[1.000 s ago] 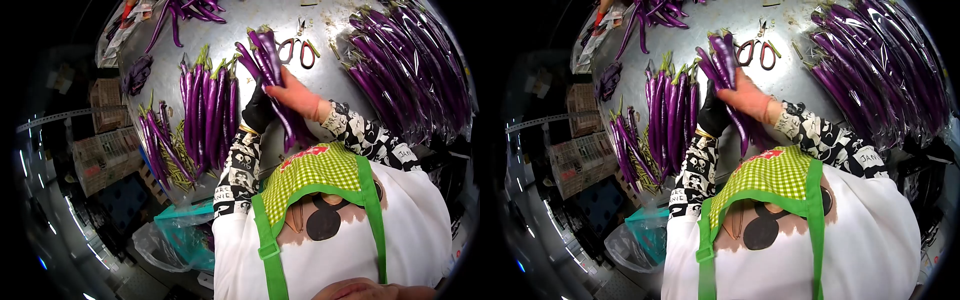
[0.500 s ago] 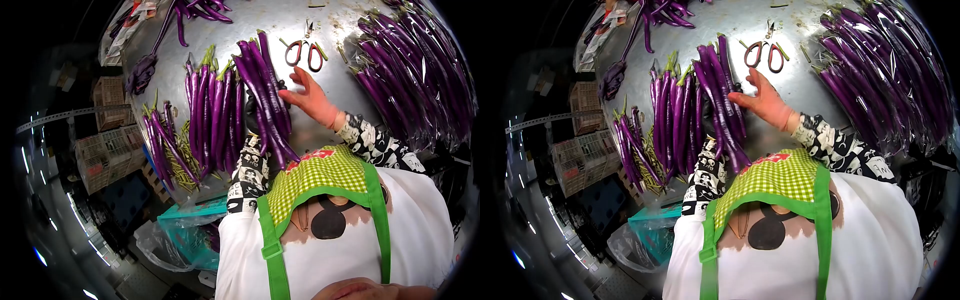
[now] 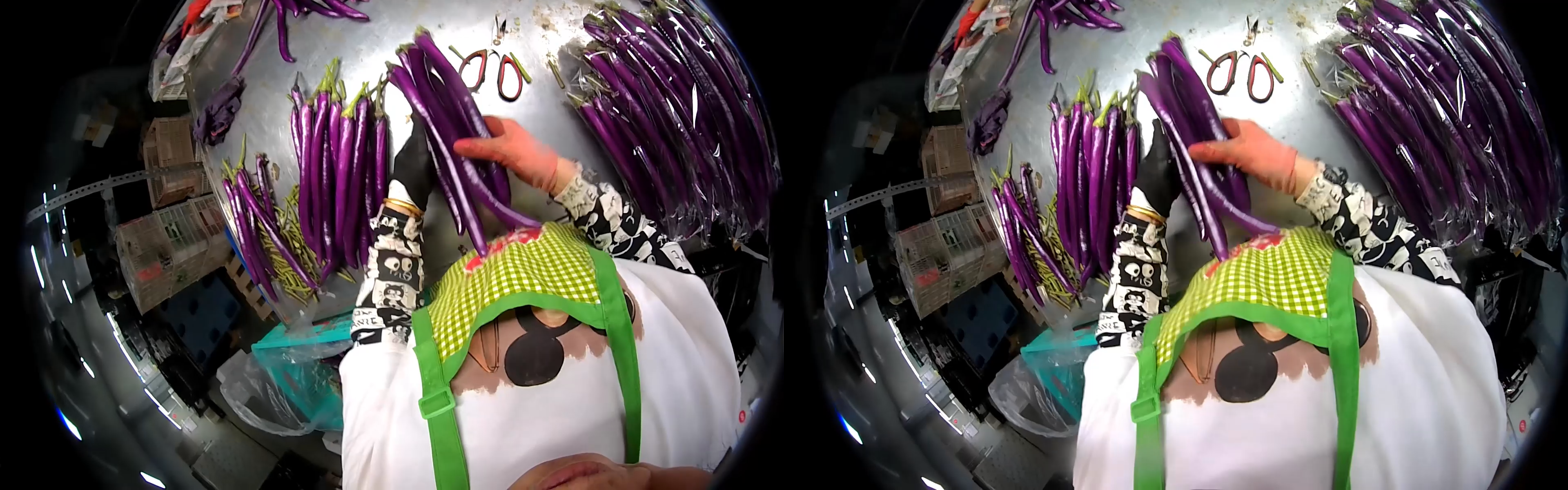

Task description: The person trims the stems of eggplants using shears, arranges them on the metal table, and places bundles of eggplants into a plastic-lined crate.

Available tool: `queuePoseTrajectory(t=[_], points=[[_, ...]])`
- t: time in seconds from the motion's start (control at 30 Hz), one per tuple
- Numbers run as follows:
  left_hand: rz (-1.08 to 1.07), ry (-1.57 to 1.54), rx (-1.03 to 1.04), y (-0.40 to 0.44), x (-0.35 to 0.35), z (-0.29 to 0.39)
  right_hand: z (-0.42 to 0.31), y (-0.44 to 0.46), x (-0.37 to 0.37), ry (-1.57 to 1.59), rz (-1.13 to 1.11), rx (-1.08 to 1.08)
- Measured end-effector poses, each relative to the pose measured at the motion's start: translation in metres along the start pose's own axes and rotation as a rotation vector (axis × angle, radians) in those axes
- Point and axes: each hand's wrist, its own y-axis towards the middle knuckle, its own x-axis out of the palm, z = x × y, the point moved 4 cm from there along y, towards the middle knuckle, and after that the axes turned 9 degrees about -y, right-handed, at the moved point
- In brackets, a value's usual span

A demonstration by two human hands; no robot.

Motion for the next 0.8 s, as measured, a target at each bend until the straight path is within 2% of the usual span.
queuePoseTrajectory(t=[0.07, 0.13, 0.17, 0.23, 0.33, 0.4, 0.43, 0.5, 0.53, 0.57, 0.6, 0.63, 0.67, 0.7, 0.73, 0.77, 0.8], points=[[0.009, -0.04, -0.02, -0.003, -0.003, -0.004, -0.004, -0.005, -0.007, 0.133, -0.087, 0.116], [0.01, -0.068, -0.037, -0.004, -0.003, -0.008, 0.026, -0.01, -0.031, -0.795, 0.007, -0.825], [0.007, -0.077, -0.044, -0.003, -0.002, -0.008, 0.034, -0.014, -0.036, -0.938, 0.048, -0.871], [0.014, -0.12, -0.067, -0.004, -0.002, -0.011, 0.053, -0.013, -0.04, -0.736, 0.03, -0.786], [0.058, -0.238, -0.105, -0.005, 0.002, -0.012, 0.083, 0.006, -0.035, -0.085, -0.04, -0.29], [0.097, -0.338, -0.118, -0.002, 0.01, -0.015, 0.079, 0.008, -0.015, 0.596, -0.114, 0.153], [-0.007, -0.119, 0.01, -0.001, 0.015, -0.016, 0.061, 0.001, -0.009, 0.556, -0.103, 0.179], [-0.116, 0.13, 0.218, -0.008, 0.025, -0.014, 0.052, -0.002, -0.004, 0.509, -0.105, 0.131], [-0.16, 0.572, 0.325, -0.006, 0.016, -0.013, 0.05, -0.004, -0.003, 0.488, -0.106, 0.109], [-0.13, 1.157, 0.489, -0.005, 0.007, -0.012, 0.054, -0.002, -0.002, 0.38, -0.095, 0.154], [-0.066, 1.572, 0.664, -0.005, -0.003, -0.012, 0.062, 0.002, 0.0, 0.23, -0.047, 0.067], [-0.042, 1.236, 0.664, -0.004, 0.005, -0.013, 0.041, -0.006, 0.008, 0.117, 0.052, -0.038], [-0.042, 1.217, 0.719, -0.007, 0.013, -0.011, 0.023, -0.018, 0.018, 0.011, 0.154, -0.135], [-0.042, 1.198, 0.775, -0.01, 0.022, -0.009, 0.018, -0.023, 0.02, -0.027, 0.209, -0.172], [-0.055, 1.498, 0.918, -0.016, 0.034, -0.002, 0.016, -0.023, 0.02, -0.065, 0.266, -0.214], [0.048, 1.186, 0.755, -0.016, 0.043, -0.001, 0.014, -0.023, 0.019, -0.065, 0.304, -0.282], [0.05, 1.081, 0.755, -0.015, 0.05, 0.004, 0.006, -0.025, 0.018, -0.078, 0.305, -0.346]])
